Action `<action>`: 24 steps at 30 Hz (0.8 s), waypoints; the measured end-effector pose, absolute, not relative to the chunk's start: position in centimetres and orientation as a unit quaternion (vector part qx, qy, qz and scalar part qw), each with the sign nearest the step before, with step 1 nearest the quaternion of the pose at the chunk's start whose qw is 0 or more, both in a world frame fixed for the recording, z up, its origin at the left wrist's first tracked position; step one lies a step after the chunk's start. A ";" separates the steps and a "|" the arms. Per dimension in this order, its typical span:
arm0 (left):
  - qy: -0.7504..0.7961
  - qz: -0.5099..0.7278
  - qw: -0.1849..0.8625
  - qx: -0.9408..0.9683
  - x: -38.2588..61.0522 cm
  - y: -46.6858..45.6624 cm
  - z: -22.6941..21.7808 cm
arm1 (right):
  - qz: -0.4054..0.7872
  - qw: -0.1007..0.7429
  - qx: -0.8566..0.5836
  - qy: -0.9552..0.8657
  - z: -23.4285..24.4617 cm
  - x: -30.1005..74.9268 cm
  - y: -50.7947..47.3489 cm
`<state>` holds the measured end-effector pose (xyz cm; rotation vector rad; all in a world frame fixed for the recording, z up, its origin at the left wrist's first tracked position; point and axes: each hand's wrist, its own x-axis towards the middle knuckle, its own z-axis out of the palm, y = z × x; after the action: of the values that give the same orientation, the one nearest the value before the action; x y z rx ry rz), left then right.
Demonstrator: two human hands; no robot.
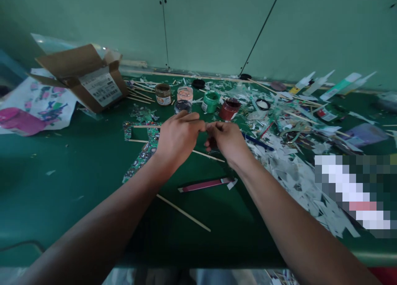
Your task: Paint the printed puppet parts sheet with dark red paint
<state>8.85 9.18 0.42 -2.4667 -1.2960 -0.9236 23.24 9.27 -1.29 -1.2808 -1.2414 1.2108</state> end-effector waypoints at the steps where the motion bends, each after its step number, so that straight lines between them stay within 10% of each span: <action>1: -0.440 -0.320 0.094 -0.834 8.8 9.2 0.4 | 0.501 0.475 -0.526 -0.496 -1.2 23.3 9.3; 24: -0.425 -0.375 -0.116 -0.816 8.0 10.0 0.9 | 0.167 0.448 -0.447 -0.756 0.2 26.1 9.1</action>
<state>7.98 10.04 0.87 -2.7715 -1.4422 -1.2720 26.07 9.05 0.20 -1.1071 -1.8717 0.4125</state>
